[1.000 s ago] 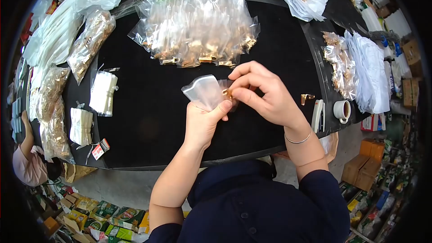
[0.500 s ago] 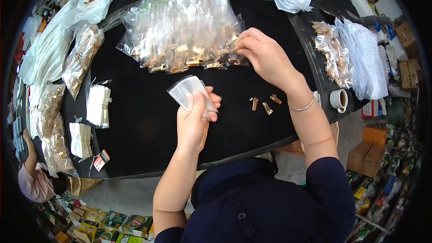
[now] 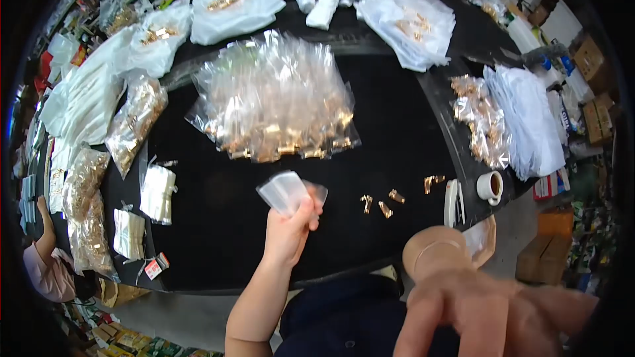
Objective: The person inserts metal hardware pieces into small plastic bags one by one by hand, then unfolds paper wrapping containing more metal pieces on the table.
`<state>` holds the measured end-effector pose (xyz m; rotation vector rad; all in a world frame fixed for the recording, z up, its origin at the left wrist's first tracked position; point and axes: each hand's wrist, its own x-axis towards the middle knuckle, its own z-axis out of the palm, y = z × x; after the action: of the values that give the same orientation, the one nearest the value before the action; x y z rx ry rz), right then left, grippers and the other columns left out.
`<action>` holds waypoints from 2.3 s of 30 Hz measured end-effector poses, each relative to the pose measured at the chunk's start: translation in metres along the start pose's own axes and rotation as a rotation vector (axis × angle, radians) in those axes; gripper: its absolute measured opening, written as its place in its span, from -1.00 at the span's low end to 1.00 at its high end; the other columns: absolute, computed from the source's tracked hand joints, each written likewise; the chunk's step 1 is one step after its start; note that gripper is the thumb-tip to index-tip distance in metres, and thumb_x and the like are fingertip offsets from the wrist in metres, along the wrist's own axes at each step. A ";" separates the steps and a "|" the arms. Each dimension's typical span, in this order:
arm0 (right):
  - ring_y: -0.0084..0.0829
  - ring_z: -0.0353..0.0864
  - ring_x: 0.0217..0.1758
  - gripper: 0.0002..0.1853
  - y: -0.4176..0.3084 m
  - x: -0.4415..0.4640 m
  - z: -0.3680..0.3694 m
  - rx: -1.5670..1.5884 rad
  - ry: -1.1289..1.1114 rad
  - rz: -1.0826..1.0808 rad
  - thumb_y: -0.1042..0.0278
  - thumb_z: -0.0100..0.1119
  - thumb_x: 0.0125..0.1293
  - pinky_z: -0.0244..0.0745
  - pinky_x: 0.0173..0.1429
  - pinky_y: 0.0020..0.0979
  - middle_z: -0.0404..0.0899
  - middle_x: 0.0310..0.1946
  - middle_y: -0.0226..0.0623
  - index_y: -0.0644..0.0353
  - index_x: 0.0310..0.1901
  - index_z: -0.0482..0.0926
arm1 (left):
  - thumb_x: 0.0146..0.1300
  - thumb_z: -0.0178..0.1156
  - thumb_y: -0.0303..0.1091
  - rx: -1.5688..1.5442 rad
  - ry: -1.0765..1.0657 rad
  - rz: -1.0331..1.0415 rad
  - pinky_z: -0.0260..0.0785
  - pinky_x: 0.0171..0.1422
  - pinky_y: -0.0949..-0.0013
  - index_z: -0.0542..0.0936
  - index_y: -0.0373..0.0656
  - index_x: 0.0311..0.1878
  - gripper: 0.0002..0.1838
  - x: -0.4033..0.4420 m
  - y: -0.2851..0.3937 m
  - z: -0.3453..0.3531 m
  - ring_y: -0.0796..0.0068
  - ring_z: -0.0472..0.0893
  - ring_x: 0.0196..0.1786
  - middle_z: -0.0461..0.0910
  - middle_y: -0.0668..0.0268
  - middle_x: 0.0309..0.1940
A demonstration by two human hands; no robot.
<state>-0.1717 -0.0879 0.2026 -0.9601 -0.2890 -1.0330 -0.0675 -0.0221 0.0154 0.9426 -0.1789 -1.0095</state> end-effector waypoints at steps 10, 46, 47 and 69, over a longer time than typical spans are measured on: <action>-0.40 0.52 -0.33 -0.39 -0.048 -0.051 -0.036 0.139 -0.059 -0.007 0.07 0.33 0.23 0.46 -0.27 -0.17 0.48 -0.13 -0.29 -0.04 0.16 0.15 | 0.35 0.24 -0.34 0.012 0.010 -0.071 0.30 -0.35 0.56 0.55 -0.22 -0.08 -0.81 0.000 -0.001 -0.002 0.59 0.51 -0.32 0.58 0.30 -0.30; -0.36 0.55 -0.31 -0.57 -0.009 0.026 -0.038 0.361 -0.560 -0.312 -0.04 0.00 0.47 0.41 -0.05 -0.33 0.48 -0.13 0.03 0.23 -0.06 0.55 | 0.35 0.25 -0.32 0.053 0.001 -0.011 0.27 -0.37 0.59 0.51 -0.19 -0.19 -0.84 -0.003 0.000 0.007 0.64 0.42 -0.44 0.49 0.32 -0.37; -0.31 0.57 -0.25 -0.55 -0.011 0.020 -0.032 0.377 -0.492 -0.286 -0.09 -0.01 0.46 0.38 0.05 -0.32 0.48 -0.10 0.08 0.19 -0.08 0.60 | 0.35 0.25 -0.32 0.050 0.006 -0.016 0.27 -0.37 0.59 0.51 -0.19 -0.19 -0.84 -0.004 0.000 0.007 0.64 0.42 -0.44 0.49 0.32 -0.37; -0.42 0.36 -0.62 -0.97 -0.028 0.009 -0.063 0.022 -0.138 0.119 0.47 0.16 0.20 0.25 -0.46 -0.39 0.41 -0.69 -0.40 0.11 -0.33 0.53 | 0.30 0.29 -0.37 -0.005 -0.033 0.037 0.32 -0.29 0.57 0.54 -0.19 -0.05 -0.78 -0.001 -0.006 -0.010 0.59 0.50 -0.32 0.55 0.32 -0.28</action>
<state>-0.2033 -0.1471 0.1867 -1.0184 -0.3527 -0.8552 -0.0665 -0.0167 0.0054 0.9155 -0.2207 -0.9909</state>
